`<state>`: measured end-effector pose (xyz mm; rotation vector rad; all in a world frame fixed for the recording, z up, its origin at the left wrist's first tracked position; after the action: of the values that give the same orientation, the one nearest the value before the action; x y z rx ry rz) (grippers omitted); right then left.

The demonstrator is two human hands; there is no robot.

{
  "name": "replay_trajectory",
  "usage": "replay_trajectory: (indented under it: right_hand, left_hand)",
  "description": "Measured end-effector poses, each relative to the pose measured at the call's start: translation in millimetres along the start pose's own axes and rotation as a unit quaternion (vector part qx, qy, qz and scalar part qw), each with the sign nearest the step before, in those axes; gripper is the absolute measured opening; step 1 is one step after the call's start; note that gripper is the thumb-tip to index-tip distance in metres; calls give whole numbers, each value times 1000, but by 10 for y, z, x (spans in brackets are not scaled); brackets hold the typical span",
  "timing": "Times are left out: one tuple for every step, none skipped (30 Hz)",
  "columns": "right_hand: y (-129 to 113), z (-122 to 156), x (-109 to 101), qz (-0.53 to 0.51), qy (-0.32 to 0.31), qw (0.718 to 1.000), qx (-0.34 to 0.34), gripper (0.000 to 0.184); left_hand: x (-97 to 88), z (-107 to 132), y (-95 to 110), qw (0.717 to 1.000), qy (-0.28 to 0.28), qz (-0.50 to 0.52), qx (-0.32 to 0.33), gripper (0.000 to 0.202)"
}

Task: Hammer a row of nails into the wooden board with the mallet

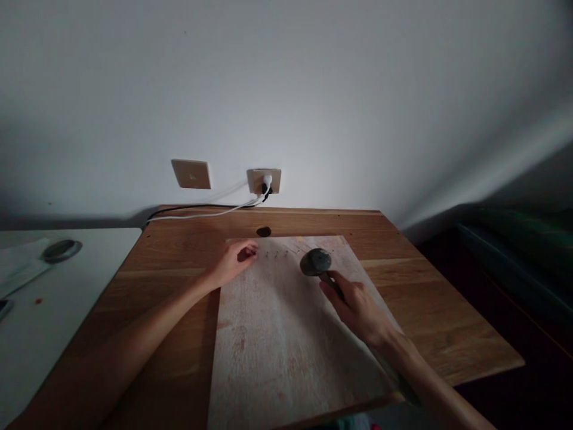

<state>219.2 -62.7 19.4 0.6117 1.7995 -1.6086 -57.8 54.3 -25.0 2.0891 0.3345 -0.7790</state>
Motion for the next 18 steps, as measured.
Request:
replay_trajectory:
  right_hand:
    - [-97, -60, 34, -11, -10, 1000, -9, 29]
    - [-195, -129, 73, -22, -22, 999, -12, 29]
    - [-291, -203, 114, -32, -34, 999, -12, 28]
    - [-384, -279, 156, -42, -44, 998, -11, 27]
    - [-472, -355, 195, -51, -51, 997, -12, 26]
    - [-552, -426, 235, -56, -57, 997, -14, 25]
    - [-620, -490, 272, -57, -62, 996, -18, 24]
    - [-675, -546, 306, -55, -65, 996, -22, 23]
    - [-715, -591, 338, -52, -67, 996, -25, 23]
    - [-742, -627, 365, -47, -67, 996, -28, 22]
    - [-758, -653, 389, -43, -65, 996, -30, 21]
    - [-766, -672, 410, -39, -63, 997, -32, 20]
    - [-766, -685, 431, -35, -61, 997, -33, 20]
    - [-763, -694, 451, -28, -60, 997, -34, 20]
    - [-755, -702, 473, -18, -62, 997, -34, 20]
    - [-747, -708, 496, -3, -65, 997, -34, 20]
    - [-740, -715, 516, 15, -68, 997, -36, 20]
    - [-736, -721, 534, 36, -69, 996, -40, 19]
  left_hand:
    - [3, 3, -8, 1000, 0, 8, -4, 16]
    - [9, 7, -16, 1000, -2, 17, -8, 20]
    - [14, 12, -27, 1000, -2, 26, -13, 23]
    - [16, 18, -38, 999, 0, 32, -15, 25]
    - [17, 24, -49, 999, 5, 35, -16, 27]
    - [19, 30, -59, 999, 10, 36, -15, 28]
    - [21, 35, -70, 999, 16, 36, -14, 29]
    - [24, 39, -79, 999, 20, 36, -12, 31]
    - [26, 42, -86, 999, 24, 39, -10, 32]
    - [31, 44, -92, 999, 25, 44, -7, 33]
    - [35, 45, -96, 999, 25, 48, -6, 34]
    - [39, 46, -99, 999, 22, 50, -6, 34]
    - [44, 48, -102, 999, 18, 49, -7, 35]
    - [47, 50, -105, 999, 13, 47, -9, 35]
    - [48, 52, -110, 999, 11, 42, -12, 36]
    - [50, 55, -115, 999, 9, 37, -15, 37]
    - [49, 57, -119, 999, 11, 31, -16, 39]
    - [49, 59, -124, 999, 13, 26, -16, 41]
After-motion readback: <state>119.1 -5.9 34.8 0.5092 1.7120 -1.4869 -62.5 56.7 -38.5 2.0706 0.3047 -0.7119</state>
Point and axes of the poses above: each hand's wrist, its own z-axis away from the middle knuckle, its own x-axis out of the palm, y = z × x, the point moved 5 cm from there along -z, towards the middle knuckle, and after that the axes turned 7 degrees about -z, right-handed, at the moved point
